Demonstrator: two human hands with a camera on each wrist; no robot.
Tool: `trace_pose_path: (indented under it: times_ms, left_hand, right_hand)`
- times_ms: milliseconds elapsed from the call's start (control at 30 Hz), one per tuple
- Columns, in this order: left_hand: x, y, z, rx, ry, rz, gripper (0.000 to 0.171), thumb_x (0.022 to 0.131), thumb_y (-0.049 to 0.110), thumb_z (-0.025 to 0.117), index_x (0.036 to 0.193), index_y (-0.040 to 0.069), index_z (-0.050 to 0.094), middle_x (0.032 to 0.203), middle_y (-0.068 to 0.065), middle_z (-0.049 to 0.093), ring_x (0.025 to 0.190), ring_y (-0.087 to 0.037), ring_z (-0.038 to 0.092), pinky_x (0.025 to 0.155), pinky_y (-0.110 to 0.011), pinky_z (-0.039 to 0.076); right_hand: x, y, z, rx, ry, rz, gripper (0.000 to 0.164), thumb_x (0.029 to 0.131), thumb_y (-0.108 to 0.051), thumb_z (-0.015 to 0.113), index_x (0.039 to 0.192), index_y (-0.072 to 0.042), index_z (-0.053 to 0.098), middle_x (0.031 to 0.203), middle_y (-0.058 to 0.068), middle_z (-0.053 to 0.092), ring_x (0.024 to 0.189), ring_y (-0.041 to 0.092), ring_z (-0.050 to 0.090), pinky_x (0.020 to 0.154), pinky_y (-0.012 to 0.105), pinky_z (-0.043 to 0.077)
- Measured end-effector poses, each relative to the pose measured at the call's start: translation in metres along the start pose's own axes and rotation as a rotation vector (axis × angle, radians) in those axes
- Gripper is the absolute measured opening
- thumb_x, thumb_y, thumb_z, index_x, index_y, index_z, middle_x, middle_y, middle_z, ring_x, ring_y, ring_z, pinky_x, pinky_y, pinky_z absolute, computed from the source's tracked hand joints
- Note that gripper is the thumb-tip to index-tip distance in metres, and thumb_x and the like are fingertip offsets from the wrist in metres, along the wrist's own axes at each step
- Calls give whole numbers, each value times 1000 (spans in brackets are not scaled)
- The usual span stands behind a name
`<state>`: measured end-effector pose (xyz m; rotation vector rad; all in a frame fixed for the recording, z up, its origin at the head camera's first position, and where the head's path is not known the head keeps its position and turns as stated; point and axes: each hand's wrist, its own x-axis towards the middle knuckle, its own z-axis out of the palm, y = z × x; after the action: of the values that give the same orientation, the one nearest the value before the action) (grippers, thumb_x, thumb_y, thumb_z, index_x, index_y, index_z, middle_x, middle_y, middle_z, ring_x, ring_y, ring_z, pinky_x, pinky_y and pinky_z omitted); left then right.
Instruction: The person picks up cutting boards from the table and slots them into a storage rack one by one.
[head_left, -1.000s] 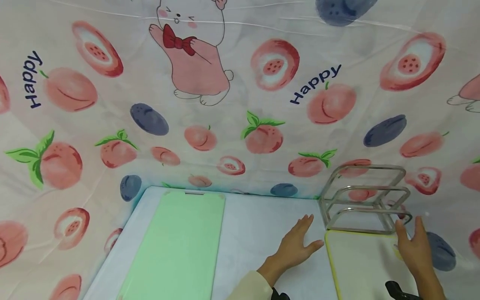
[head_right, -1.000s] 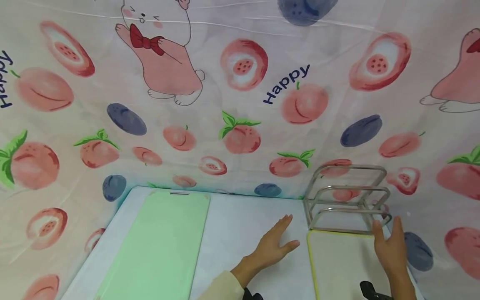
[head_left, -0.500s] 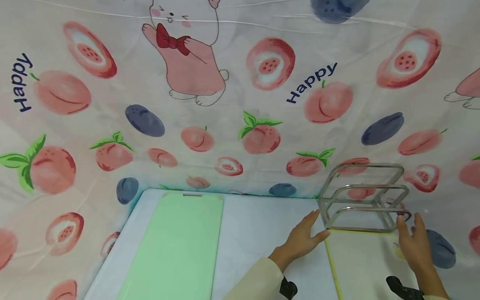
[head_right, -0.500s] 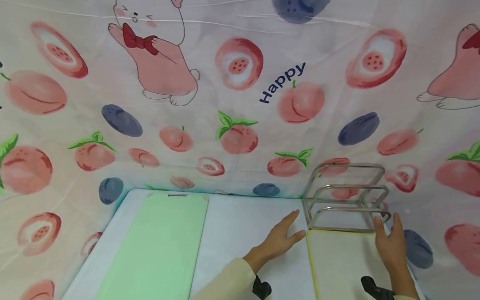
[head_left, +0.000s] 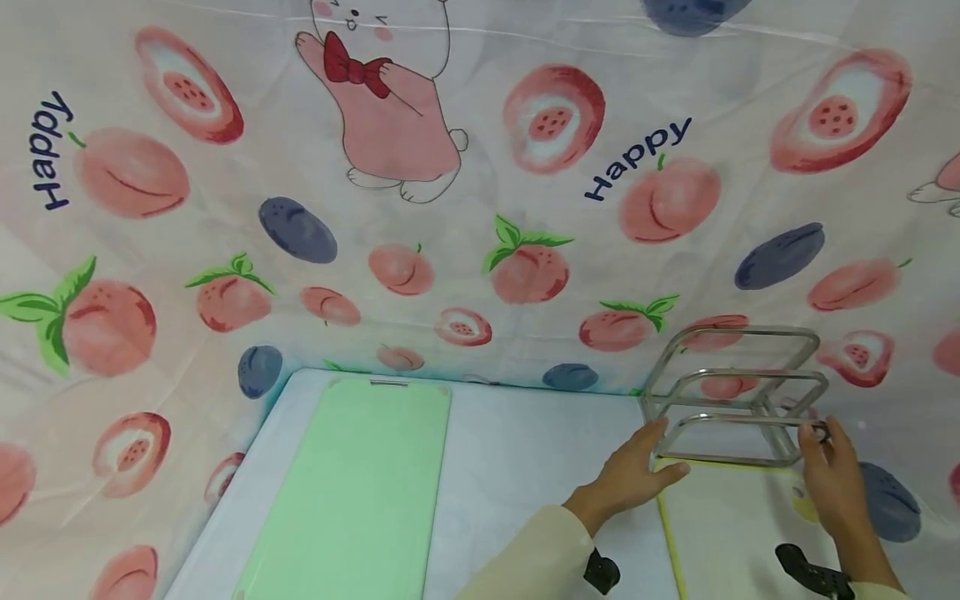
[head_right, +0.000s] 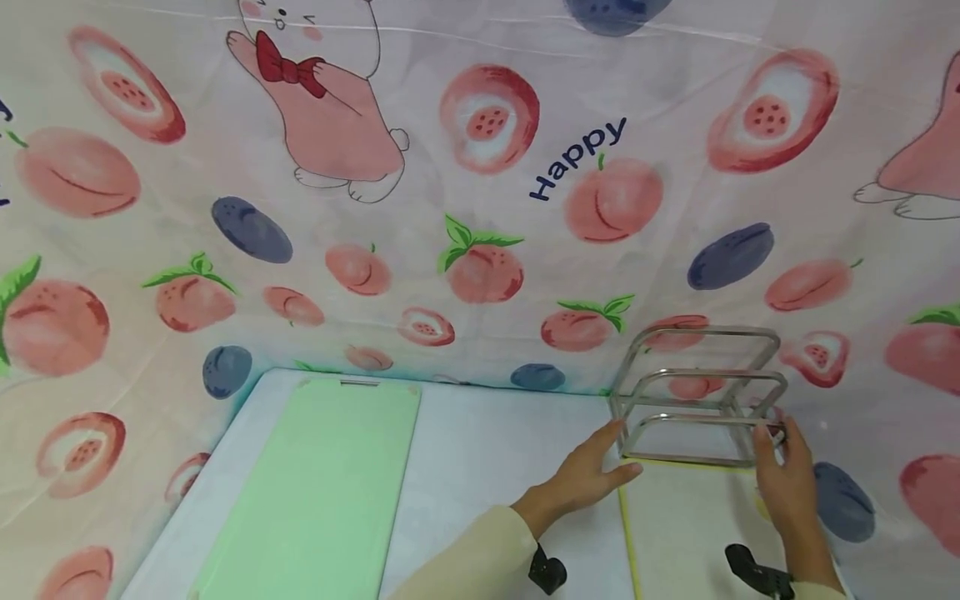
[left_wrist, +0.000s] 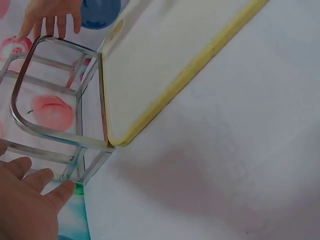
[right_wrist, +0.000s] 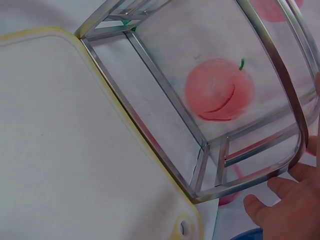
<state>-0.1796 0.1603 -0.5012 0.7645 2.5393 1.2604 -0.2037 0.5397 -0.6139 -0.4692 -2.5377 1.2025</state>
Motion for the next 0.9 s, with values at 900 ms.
trace_pose_path:
  times_ms: [900]
  left_hand:
    - [15,21,5,106,-99,-77,74,91,40,62,152,17,27,156,3,22,138,-7,24,105,-24,34]
  right_hand:
    - [-68,-129,-9,40,80,117,51,104,-41,31,153,-31,21,157,5,18,136,42,24,108,60,21]
